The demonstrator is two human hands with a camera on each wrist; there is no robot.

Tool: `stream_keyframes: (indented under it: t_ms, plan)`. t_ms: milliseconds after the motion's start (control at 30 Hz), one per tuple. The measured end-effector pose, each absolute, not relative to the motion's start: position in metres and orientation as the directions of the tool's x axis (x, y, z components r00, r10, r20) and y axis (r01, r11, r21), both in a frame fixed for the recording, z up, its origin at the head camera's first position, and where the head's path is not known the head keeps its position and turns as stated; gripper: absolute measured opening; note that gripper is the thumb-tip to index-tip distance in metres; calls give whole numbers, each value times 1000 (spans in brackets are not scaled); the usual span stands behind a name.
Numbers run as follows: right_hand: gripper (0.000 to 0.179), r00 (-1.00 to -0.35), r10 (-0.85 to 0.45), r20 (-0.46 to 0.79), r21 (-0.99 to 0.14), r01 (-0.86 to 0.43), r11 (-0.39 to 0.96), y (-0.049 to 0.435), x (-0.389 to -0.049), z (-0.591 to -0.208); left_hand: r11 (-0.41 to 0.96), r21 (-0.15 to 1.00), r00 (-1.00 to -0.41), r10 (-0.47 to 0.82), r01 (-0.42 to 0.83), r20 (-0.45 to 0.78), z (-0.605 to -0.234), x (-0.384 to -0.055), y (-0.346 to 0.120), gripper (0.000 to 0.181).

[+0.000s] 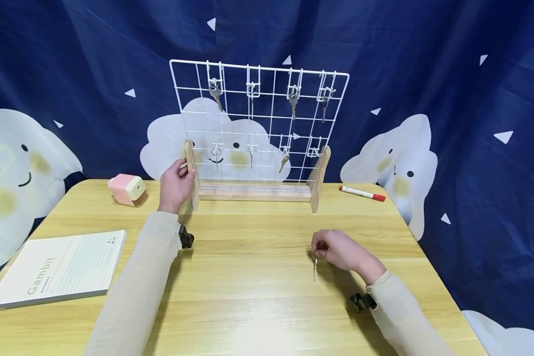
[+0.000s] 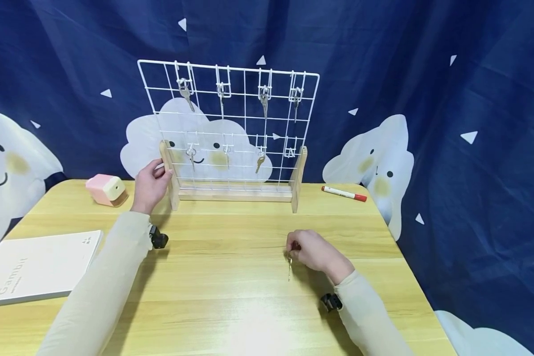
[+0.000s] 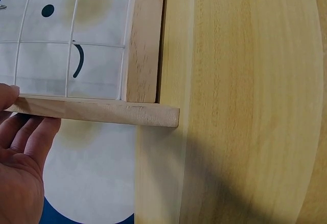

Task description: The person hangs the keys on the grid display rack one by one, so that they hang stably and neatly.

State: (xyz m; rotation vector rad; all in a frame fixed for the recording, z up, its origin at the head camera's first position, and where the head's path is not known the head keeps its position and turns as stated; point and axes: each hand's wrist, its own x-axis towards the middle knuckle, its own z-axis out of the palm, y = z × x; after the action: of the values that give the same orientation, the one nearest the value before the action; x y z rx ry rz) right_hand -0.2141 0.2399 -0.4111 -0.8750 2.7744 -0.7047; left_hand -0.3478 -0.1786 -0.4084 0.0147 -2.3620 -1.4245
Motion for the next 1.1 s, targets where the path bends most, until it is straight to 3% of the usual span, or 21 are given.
stream_keyframes:
  t_ms: [367,1100]
  plan:
    - [11,-846,-501,184,-520,-516,681,241,-222,-402,481,858,-933,-192,181,305,-407,-348,-179,43]
    - [13,-832,-437,343,-536,-555,636,245,-239,-377,507,843,-928,-194,181,317,-407,-348,-180,42]
